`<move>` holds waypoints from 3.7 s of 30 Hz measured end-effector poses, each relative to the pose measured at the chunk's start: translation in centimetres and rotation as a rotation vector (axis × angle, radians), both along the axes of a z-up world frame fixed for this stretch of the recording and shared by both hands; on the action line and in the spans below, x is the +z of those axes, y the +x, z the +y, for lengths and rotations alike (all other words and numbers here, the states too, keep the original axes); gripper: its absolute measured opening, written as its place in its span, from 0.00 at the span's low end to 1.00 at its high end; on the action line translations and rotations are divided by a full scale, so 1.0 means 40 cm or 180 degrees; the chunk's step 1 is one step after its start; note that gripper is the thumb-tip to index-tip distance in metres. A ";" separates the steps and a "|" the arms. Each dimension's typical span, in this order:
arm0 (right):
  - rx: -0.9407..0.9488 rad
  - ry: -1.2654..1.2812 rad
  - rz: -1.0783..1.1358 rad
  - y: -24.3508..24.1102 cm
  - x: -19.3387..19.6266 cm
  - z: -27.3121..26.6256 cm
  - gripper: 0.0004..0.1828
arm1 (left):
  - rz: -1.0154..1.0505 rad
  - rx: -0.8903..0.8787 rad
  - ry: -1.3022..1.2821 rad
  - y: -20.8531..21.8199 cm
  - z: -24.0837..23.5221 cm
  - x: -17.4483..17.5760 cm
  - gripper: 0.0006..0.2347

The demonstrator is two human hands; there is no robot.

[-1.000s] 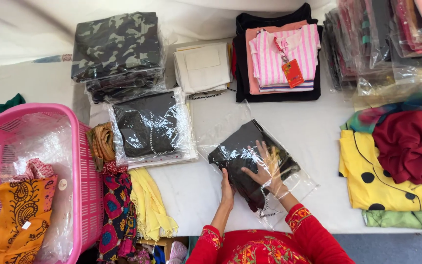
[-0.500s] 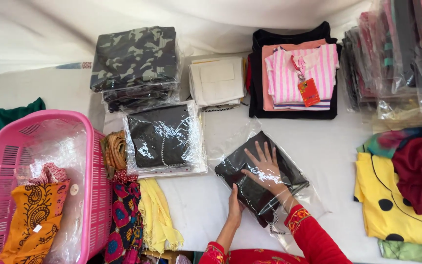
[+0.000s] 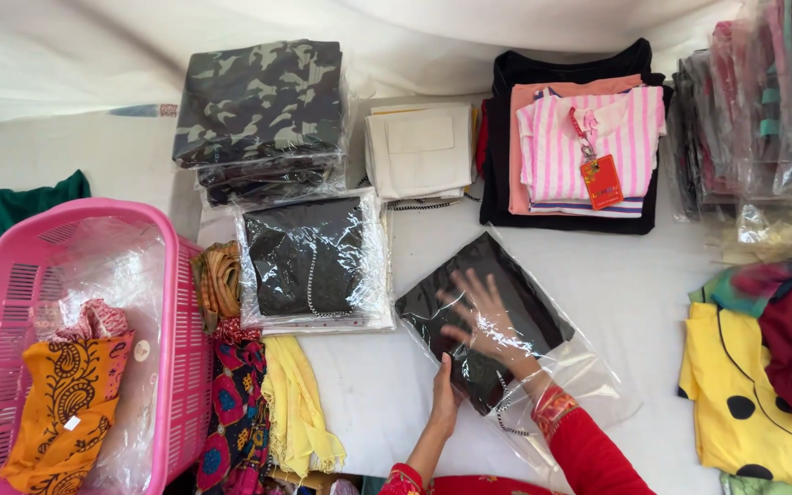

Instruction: The person places folded clothes into clear plastic bags on a white table, seals the bags, and stacks them. The person handles various garments including patterned and solid-colored items, placing them into bags one at a time.

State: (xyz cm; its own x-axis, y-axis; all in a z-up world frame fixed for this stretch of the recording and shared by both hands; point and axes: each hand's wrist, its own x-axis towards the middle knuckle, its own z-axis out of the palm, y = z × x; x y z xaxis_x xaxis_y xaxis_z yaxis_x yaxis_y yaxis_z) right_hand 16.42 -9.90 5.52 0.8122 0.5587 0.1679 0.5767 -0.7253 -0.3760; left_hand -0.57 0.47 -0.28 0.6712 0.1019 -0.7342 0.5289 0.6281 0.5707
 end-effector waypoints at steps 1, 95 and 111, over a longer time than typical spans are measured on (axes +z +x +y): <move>0.0402 0.0000 -0.0121 -0.021 -0.004 -0.007 0.44 | -0.0017 0.0029 -0.0076 -0.001 0.000 0.001 0.31; -0.2092 0.2810 0.2099 -0.236 0.073 0.003 0.23 | -0.0290 -0.0512 0.0606 0.014 0.122 0.090 0.23; 0.0444 -0.0005 0.0089 -0.509 0.078 -0.397 0.37 | -0.2212 -0.2282 0.5017 0.038 0.029 0.301 0.30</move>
State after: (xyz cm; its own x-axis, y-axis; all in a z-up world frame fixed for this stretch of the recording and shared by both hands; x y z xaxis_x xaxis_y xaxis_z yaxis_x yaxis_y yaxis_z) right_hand -3.94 -25.79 8.63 0.7310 0.6667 0.1451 0.6611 -0.6396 -0.3922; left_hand 0.95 1.61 11.75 0.9885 -0.0730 0.1328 -0.1333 -0.8353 0.5334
